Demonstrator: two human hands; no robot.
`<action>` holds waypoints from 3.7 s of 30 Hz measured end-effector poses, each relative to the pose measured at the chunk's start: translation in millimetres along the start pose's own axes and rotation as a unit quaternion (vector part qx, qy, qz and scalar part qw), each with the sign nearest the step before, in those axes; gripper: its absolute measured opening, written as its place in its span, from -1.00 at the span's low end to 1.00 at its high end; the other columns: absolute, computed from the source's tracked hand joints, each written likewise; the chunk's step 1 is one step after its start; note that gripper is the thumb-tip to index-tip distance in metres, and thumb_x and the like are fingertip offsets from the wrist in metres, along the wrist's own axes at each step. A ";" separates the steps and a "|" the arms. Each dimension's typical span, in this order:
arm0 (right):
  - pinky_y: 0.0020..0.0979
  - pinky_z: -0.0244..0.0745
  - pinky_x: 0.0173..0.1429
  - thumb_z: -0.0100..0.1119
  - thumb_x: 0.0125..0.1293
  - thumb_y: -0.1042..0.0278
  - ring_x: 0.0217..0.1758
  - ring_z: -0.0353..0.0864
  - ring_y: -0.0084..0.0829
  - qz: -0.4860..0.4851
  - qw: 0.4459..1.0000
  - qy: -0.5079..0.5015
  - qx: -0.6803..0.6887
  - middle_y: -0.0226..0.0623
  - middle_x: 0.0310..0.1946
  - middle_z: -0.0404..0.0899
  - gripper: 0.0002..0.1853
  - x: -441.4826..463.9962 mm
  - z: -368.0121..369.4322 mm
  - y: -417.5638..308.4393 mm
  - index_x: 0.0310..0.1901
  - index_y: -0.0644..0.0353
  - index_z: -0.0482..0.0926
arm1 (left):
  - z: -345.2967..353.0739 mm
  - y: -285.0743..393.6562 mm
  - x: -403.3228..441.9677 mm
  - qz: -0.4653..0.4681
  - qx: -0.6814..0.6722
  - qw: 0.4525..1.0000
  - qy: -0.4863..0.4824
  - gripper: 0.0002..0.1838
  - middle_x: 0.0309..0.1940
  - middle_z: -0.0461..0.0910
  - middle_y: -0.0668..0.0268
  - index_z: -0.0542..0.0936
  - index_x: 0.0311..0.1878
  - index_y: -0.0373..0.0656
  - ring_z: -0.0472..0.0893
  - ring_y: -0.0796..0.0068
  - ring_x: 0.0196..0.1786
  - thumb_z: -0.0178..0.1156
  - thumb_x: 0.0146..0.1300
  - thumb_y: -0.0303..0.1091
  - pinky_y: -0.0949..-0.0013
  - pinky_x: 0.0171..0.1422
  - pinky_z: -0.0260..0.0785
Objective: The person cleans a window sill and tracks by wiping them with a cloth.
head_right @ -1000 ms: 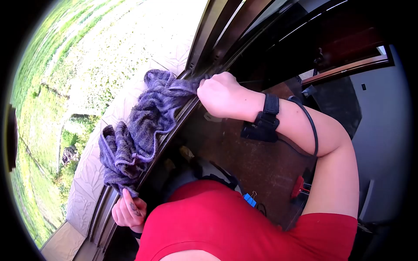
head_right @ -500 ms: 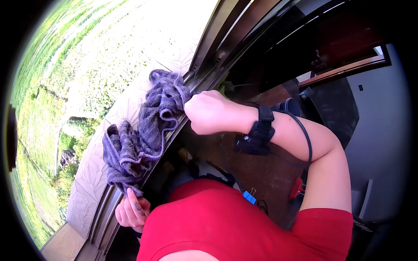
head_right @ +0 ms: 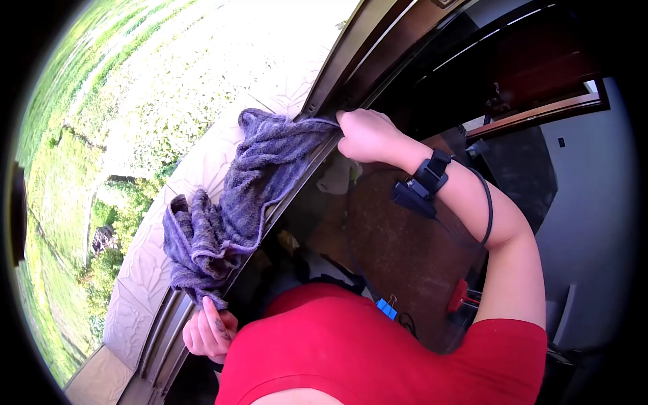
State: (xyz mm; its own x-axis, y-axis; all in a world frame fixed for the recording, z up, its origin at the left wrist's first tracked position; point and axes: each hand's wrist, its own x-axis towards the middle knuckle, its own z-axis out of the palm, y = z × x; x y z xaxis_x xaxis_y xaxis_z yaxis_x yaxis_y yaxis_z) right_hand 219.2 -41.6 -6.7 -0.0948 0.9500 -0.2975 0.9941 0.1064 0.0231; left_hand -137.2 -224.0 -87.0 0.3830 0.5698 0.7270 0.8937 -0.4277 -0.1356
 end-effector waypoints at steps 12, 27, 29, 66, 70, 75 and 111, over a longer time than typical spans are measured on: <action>-0.15 0.53 -0.41 0.14 0.01 0.41 -0.57 0.61 -0.07 -0.171 0.983 0.068 0.007 -0.05 -0.69 0.53 -0.75 -48.0 5.5 -56.2 -0.26 0.35 0.56 | 4.2 0.2 -0.2 -0.002 0.016 1.000 0.011 -0.74 -0.49 0.58 0.29 0.68 -0.20 -0.35 0.58 0.41 -0.49 0.04 0.28 -0.41 0.38 -0.38 0.34; -0.06 0.56 -0.24 0.07 0.01 0.44 -0.45 0.64 0.02 -0.126 0.991 0.016 0.046 0.06 -0.60 0.56 -0.67 -29.1 11.7 -33.7 -0.20 0.45 0.58 | 3.3 1.3 4.3 0.007 0.029 0.999 0.015 -0.76 -0.48 0.59 0.28 0.68 -0.19 -0.36 0.59 0.39 -0.49 0.06 0.25 -0.45 0.37 -0.38 0.34; -0.08 0.56 -0.25 0.08 0.01 0.43 -0.45 0.65 0.00 -0.176 0.982 0.011 0.067 0.05 -0.61 0.56 -0.82 -35.7 12.8 -53.4 -0.41 0.37 0.57 | 4.4 1.3 5.4 0.003 0.031 0.999 0.020 -0.76 -0.49 0.58 0.29 0.68 -0.18 -0.37 0.58 0.40 -0.49 0.07 0.25 -0.46 0.37 -0.39 0.33; -0.26 0.56 -0.04 0.13 0.35 0.26 -0.18 0.70 -0.13 -0.369 0.918 -0.123 0.076 -0.07 -0.29 0.69 -0.69 12.5 -34.9 -15.0 -0.05 0.32 0.66 | -55.5 -4.4 59.9 -0.303 -0.196 0.883 -0.300 -0.70 -0.18 0.59 0.03 0.56 -0.03 -0.33 0.55 0.01 -0.08 0.21 0.33 -0.28 0.14 0.03 0.39; -0.24 0.55 -0.16 0.18 0.31 0.21 -0.29 0.68 -0.10 -0.451 0.878 -0.092 0.128 -0.06 -0.36 0.67 -0.69 9.7 -21.9 -42.3 -0.10 0.30 0.67 | -54.9 -5.8 48.6 -0.334 -0.166 0.880 -0.292 -0.63 -0.13 0.59 -0.04 0.54 0.08 -0.41 0.56 -0.07 -0.04 0.06 0.45 -0.24 0.10 0.08 0.38; -0.17 0.48 -0.25 0.20 0.27 0.22 -0.37 0.60 -0.04 -0.486 0.865 -0.107 0.058 -0.06 -0.50 0.59 -0.70 1.1 -28.9 -69.1 -0.11 0.28 0.67 | -48.2 -12.1 35.2 -0.317 -0.177 0.886 -0.288 -0.62 -0.09 0.60 -0.05 0.56 0.07 -0.40 0.56 -0.07 0.00 0.00 0.47 -0.24 0.09 0.15 0.35; -0.14 0.52 -0.09 0.18 0.30 0.28 -0.21 0.64 0.00 -0.508 0.852 -0.123 0.018 0.00 -0.32 0.64 -0.70 -23.0 -28.2 -127.6 -0.05 0.32 0.58 | -75.4 -24.3 29.9 -0.278 -0.089 0.930 -0.224 -0.86 -0.30 0.61 0.26 0.67 -0.27 -0.25 0.52 0.19 -0.14 0.28 0.09 -0.44 0.19 0.03 0.29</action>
State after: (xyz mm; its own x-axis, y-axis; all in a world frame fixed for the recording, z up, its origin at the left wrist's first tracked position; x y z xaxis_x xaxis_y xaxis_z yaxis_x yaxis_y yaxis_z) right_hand 93.1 -68.7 24.1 -0.8983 0.2822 -0.3369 0.4066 0.8243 -0.3939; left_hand -165.0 -249.5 -11.2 -0.0324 0.9558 0.2922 0.9451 -0.0658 0.3200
